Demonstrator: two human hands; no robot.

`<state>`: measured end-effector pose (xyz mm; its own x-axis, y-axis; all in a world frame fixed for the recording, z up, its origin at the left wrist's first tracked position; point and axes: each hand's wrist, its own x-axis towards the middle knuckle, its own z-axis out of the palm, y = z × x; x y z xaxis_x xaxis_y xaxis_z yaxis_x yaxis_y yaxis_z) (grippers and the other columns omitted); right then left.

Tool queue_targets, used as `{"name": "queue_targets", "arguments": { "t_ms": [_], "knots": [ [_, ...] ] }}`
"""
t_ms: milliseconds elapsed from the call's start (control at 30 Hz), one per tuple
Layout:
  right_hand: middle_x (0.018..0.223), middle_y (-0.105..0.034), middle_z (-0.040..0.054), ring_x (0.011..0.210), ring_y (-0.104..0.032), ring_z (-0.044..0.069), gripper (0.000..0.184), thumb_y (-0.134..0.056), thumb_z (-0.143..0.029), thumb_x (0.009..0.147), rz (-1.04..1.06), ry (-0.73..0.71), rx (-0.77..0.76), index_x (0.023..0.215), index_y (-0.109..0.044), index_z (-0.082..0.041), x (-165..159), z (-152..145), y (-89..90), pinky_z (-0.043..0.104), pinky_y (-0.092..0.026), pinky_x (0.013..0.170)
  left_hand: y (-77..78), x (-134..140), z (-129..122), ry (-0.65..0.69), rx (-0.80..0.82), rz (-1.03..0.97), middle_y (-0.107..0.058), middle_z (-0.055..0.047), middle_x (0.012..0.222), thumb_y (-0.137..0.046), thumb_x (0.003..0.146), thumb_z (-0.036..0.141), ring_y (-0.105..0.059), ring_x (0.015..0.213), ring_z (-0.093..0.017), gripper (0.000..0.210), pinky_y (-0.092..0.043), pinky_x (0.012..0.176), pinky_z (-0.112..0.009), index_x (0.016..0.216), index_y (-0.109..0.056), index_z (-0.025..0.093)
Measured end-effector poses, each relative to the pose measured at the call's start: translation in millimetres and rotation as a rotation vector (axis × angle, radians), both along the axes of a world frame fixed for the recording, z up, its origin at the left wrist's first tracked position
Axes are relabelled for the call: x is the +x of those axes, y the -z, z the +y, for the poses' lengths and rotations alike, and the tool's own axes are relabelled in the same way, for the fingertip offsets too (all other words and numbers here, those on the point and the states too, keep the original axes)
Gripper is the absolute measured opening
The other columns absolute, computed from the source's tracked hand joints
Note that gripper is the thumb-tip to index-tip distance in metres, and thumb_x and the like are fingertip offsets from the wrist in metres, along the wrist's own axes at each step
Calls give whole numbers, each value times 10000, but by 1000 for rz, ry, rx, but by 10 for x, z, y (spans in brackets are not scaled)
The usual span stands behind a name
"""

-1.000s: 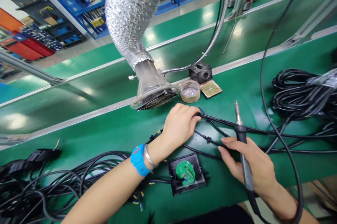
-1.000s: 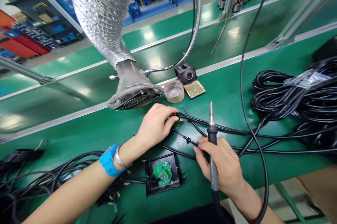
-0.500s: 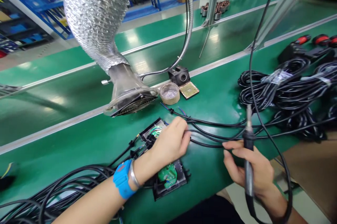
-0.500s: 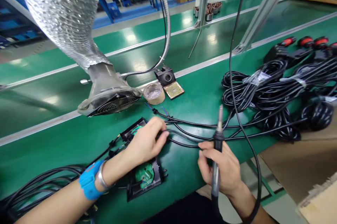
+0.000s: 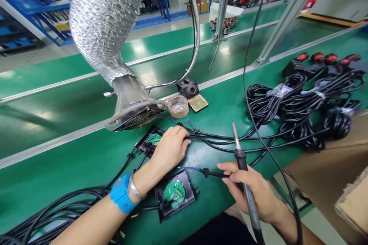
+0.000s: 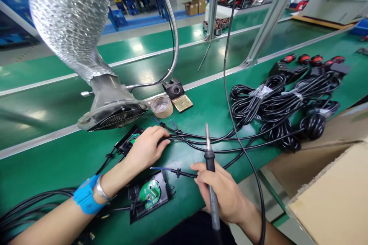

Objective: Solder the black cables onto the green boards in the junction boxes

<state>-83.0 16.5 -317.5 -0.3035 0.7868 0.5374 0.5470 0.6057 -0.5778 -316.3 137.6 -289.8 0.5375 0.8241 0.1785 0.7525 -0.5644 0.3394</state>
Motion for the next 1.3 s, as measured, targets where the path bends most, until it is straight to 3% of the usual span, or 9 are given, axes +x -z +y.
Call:
{"name": "queue_targets", "arguments": {
  "t_ms": [200, 367, 433, 567, 633, 767, 833, 1033, 1300],
  "knots": [
    [1043, -664, 93, 948, -664, 162, 271, -598, -69, 818, 57, 41, 69, 1028, -463, -175, -79, 40, -53, 280, -564, 826, -71, -130, -102, 62, -12, -7, -604, -90, 1146, -598, 875, 242, -534, 1042, -244, 249, -441, 907, -407, 1114, -589, 173],
    [1003, -676, 92, 901, -683, 170, 253, -595, -66, 818, 67, 192, 210, 990, -449, -179, -38, 144, -102, 284, -583, 766, -36, -39, -54, 186, 37, 2, -643, -72, 1082, -549, 885, 204, -548, 1032, -253, 110, -432, 872, -412, 942, -641, 193],
    [1034, -670, 108, 894, -684, 169, 264, -591, -52, 822, 43, 251, 250, 1007, -447, -174, 34, 224, -92, 287, -578, 760, -73, -1, -3, 85, 6, -135, -661, -59, 953, -474, 917, 226, -589, 909, -205, 137, -454, 819, -350, 917, -604, 181],
    [1155, -624, 165, 1004, -653, 221, 294, -559, -41, 837, -84, 317, 284, 1085, -456, -159, 146, 486, -23, 365, -549, 818, -203, 45, 124, -267, -150, -272, -624, 0, 711, -435, 916, 379, -582, 644, -171, 210, -444, 641, -289, 853, -531, 203],
    [1196, -601, 189, 1050, -629, 252, 283, -510, -34, 845, -178, 303, 270, 1097, -460, -154, 139, 625, 3, 395, -537, 824, -222, 60, 186, -327, -251, -303, -634, 6, 695, -433, 895, 432, -596, 630, -178, 241, -444, 622, -286, 832, -515, 215],
    [1212, -592, 209, 856, -662, 240, 252, -410, 1, 820, -359, 282, 219, 997, -482, -164, 93, 831, 27, 387, -535, 719, -135, 70, 317, -395, -392, -387, -673, -11, 724, -444, 836, 549, -630, 638, -202, 336, -468, 603, -300, 838, -519, 222],
    [1203, -593, 217, 856, -664, 246, 260, -391, 5, 816, -409, 282, 187, 993, -480, -163, 111, 866, 23, 374, -525, 681, -89, 64, 381, -404, -405, -395, -678, -17, 728, -449, 810, 581, -636, 648, -213, 367, -471, 595, -306, 836, -527, 224],
    [1186, -605, 157, 1182, -549, 212, 194, -440, -57, 885, -339, 166, 117, 1035, -447, -179, 272, 621, -176, 310, -516, 813, -125, 49, 463, -382, -400, -365, -695, -29, 809, -450, 797, 563, -634, 672, -209, 344, -458, 607, -300, 812, -529, 229],
    [1398, -471, 89, 958, -587, 136, 262, -443, -40, 898, -75, 40, 172, 1076, -454, -233, 303, 257, -464, 334, -522, 864, -140, 76, 470, -372, -385, -330, -680, -16, 784, -444, 811, 534, -636, 654, -198, 322, -451, 614, -287, 802, -525, 223]
  ]
}}
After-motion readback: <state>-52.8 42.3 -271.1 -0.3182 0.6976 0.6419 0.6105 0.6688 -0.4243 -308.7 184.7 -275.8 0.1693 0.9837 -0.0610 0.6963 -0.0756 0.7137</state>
